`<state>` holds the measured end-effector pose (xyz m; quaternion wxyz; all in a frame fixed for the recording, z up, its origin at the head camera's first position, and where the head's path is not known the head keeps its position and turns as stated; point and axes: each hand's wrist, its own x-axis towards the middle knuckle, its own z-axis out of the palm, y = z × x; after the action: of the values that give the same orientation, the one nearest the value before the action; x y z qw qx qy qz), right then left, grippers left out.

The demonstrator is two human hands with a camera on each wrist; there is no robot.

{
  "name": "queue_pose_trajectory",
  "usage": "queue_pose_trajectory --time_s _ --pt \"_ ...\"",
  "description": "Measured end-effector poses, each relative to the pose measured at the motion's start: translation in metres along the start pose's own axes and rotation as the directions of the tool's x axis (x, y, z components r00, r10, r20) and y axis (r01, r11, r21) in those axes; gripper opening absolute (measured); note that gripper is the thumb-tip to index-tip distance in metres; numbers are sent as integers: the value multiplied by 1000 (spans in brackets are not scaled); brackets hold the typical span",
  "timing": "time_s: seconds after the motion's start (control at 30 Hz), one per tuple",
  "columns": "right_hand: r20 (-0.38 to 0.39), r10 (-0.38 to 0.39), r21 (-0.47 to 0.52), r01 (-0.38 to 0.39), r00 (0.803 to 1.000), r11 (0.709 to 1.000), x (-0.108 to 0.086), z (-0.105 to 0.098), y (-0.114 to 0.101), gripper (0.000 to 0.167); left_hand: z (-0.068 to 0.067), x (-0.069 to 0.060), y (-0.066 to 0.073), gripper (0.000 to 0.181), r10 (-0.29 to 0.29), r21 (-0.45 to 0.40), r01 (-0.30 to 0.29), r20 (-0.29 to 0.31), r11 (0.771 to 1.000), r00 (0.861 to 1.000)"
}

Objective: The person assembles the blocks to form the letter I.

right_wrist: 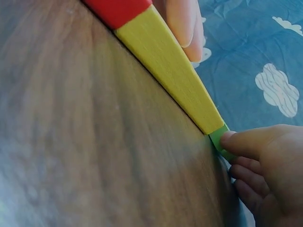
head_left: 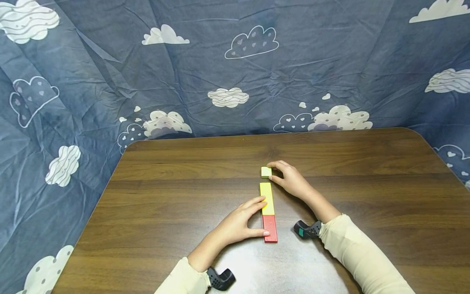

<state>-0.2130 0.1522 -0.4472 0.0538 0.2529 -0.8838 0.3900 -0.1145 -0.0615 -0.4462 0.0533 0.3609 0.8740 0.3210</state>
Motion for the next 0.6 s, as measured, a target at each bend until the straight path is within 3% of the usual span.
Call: queue_pose_trajectory --time_s 0.6 --pt "-5 -35 -4 35 999 999 2 3 2 31 0 0 -1 70 4 3 -4 -1 1000 1000"
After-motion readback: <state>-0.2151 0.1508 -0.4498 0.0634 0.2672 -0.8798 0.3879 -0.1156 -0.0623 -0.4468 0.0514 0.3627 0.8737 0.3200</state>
